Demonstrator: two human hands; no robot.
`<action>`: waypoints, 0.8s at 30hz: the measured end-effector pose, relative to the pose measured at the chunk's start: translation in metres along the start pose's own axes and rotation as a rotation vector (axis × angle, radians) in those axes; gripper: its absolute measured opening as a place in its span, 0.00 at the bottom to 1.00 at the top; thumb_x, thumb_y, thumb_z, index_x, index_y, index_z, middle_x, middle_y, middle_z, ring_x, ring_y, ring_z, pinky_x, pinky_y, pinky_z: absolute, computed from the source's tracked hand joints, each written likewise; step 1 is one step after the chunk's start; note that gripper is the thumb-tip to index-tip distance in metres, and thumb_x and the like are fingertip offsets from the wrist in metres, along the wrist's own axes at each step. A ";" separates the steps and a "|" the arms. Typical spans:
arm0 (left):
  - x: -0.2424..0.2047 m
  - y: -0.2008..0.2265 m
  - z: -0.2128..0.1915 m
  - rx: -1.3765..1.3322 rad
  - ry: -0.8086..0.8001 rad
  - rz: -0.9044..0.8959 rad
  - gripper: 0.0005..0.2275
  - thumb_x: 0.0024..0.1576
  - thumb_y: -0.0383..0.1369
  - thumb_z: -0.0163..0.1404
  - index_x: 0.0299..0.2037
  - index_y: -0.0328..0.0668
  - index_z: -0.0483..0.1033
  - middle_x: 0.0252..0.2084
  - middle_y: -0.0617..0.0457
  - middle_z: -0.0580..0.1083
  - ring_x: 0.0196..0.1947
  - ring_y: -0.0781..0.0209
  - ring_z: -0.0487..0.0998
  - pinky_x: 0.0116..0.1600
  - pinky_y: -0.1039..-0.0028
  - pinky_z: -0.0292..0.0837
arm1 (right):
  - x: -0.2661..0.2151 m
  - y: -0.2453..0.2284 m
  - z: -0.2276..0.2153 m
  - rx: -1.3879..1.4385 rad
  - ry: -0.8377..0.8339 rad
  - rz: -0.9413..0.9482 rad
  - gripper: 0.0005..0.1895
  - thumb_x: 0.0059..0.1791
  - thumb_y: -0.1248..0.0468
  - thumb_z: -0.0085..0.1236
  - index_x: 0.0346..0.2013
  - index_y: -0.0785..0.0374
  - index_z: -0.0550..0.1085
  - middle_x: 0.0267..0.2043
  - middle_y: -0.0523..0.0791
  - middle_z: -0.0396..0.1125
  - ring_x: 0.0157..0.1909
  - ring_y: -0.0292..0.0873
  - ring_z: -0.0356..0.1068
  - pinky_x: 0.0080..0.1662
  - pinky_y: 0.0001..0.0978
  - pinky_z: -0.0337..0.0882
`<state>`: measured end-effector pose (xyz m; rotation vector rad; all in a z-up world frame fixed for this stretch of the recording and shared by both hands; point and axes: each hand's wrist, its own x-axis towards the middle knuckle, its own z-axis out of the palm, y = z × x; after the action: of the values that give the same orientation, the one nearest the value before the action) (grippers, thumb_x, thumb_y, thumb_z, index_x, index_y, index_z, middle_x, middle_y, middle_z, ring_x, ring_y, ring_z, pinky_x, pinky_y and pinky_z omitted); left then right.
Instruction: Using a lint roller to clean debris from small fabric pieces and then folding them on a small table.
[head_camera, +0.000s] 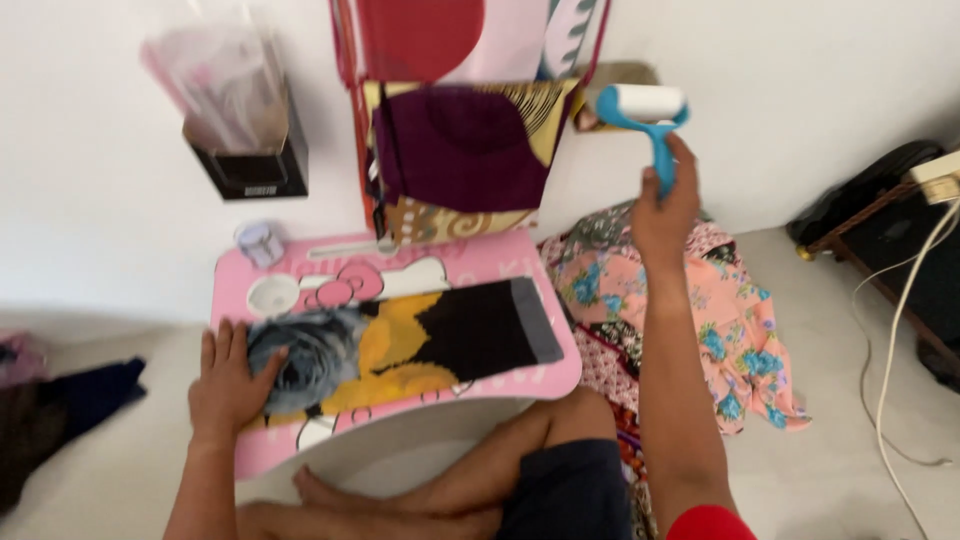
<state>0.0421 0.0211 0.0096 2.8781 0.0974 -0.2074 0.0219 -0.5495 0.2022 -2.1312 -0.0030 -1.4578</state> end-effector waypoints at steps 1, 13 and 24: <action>-0.007 0.001 -0.003 0.002 -0.023 -0.019 0.44 0.56 0.71 0.30 0.78 0.54 0.51 0.82 0.58 0.47 0.82 0.53 0.40 0.68 0.45 0.67 | -0.022 -0.018 -0.013 0.004 -0.028 0.011 0.23 0.57 0.66 0.52 0.68 0.54 0.67 0.59 0.56 0.67 0.57 0.65 0.70 0.57 0.53 0.68; -0.013 0.006 -0.009 -0.019 -0.007 0.004 0.44 0.57 0.70 0.30 0.79 0.53 0.49 0.82 0.58 0.45 0.81 0.55 0.38 0.68 0.46 0.64 | -0.256 -0.122 -0.064 -0.340 -0.598 0.116 0.23 0.51 0.58 0.53 0.62 0.48 0.74 0.37 0.48 0.71 0.35 0.59 0.72 0.38 0.50 0.71; -0.009 -0.001 0.000 -0.066 0.062 0.039 0.44 0.57 0.71 0.30 0.78 0.52 0.51 0.82 0.56 0.47 0.81 0.53 0.41 0.65 0.45 0.67 | -0.210 -0.064 0.030 -0.416 -0.872 0.344 0.24 0.52 0.60 0.48 0.65 0.44 0.68 0.45 0.56 0.66 0.46 0.71 0.73 0.47 0.65 0.73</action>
<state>0.0327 0.0213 0.0110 2.8186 0.0587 -0.1061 -0.0580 -0.4191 0.0416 -2.7621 0.3470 -0.2742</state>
